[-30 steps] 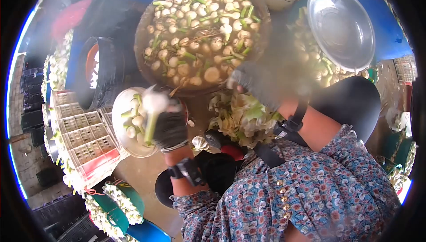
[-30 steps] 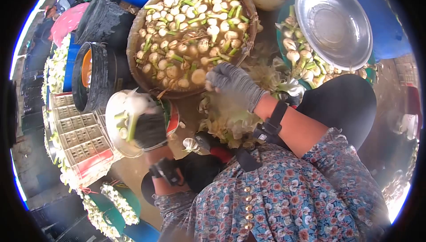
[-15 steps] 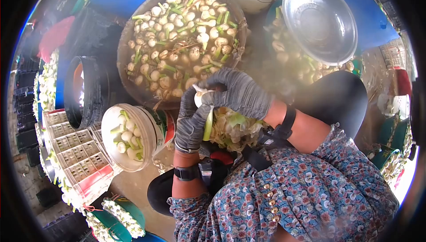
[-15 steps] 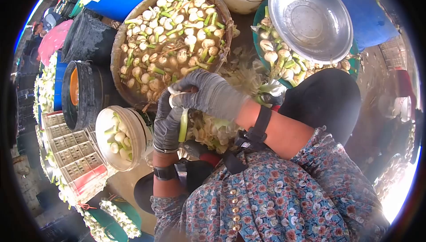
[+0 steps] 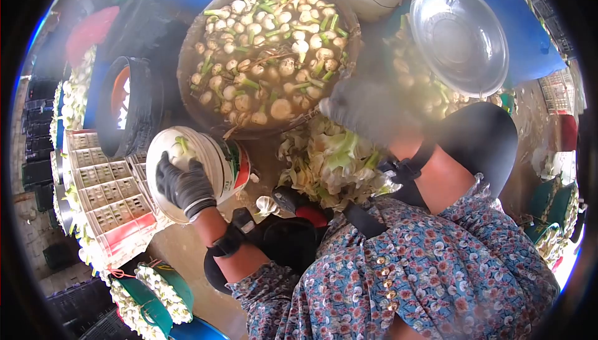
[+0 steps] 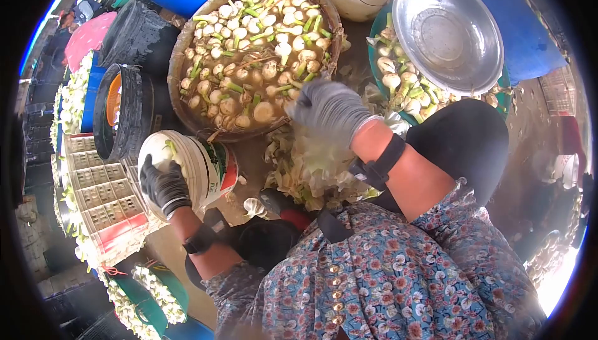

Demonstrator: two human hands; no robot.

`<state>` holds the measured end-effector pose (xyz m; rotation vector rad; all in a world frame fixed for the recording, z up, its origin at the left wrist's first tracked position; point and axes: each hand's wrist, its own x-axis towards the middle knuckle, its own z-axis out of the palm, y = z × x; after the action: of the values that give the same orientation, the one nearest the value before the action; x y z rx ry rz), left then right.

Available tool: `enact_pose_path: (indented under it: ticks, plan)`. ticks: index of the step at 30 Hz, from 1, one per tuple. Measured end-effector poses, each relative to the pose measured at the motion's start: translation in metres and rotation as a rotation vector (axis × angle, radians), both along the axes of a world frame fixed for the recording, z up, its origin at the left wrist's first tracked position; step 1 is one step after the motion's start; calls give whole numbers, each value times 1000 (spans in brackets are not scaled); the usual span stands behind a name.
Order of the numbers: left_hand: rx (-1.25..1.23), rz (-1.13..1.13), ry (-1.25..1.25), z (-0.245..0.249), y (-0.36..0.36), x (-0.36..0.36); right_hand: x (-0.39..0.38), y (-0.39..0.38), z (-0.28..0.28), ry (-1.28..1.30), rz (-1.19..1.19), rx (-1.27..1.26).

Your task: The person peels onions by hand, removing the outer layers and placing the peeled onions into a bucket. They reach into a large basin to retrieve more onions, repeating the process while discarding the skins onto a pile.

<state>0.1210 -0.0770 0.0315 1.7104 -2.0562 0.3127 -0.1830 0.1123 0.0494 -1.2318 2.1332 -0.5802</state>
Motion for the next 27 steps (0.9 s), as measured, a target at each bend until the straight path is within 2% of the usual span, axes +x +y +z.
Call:
enact_pose_path:
  ticks: [2, 3, 4, 6, 8, 10, 13, 16, 19, 20, 22, 24, 25, 27]
  plan:
    - [-27, -99, 47, -6, -9, -1, 5, 5, -31, 242, 144, 114]
    - [158, -227, 186, -7, -3, -21, 6, 10, -32, 380, 370, 118]
    - [346, -353, 325, -10, -1, -46, 8, 7, -29, 271, 371, 181]
    - [348, -638, 150, -86, -29, -65, 10, -2, -17, 54, 365, 310]
    - [724, -470, -8, -90, -19, -119, 7, -4, -28, 102, 401, 304]
    - [951, -260, -187, -141, -39, -149, -1, -6, -48, 96, 340, 293]
    - [1082, -267, -494, -219, -62, -176, -9, -1, -86, 11, 172, 265]
    - [1180, -453, -212, -252, -73, -178, -12, -4, -92, 45, 182, 262]
    - [1273, -611, 94, -262, -68, -169, -16, -12, -88, -55, 166, 338]
    - [1384, -567, 321, -258, -67, -165, -16, -9, -91, -44, 134, 248]
    - [1571, -441, 801, -235, -59, -161, -16, -4, -101, -25, 69, 59]
    - [1803, -214, 1218, -146, -16, -168, -14, -7, -113, 32, -42, -111]
    - [1799, -279, 1249, -134, -6, -164, -14, -8, -115, 61, -98, -195]
    - [1785, -415, 1314, -118, 9, -156, -15, -12, -104, -57, -144, -312]
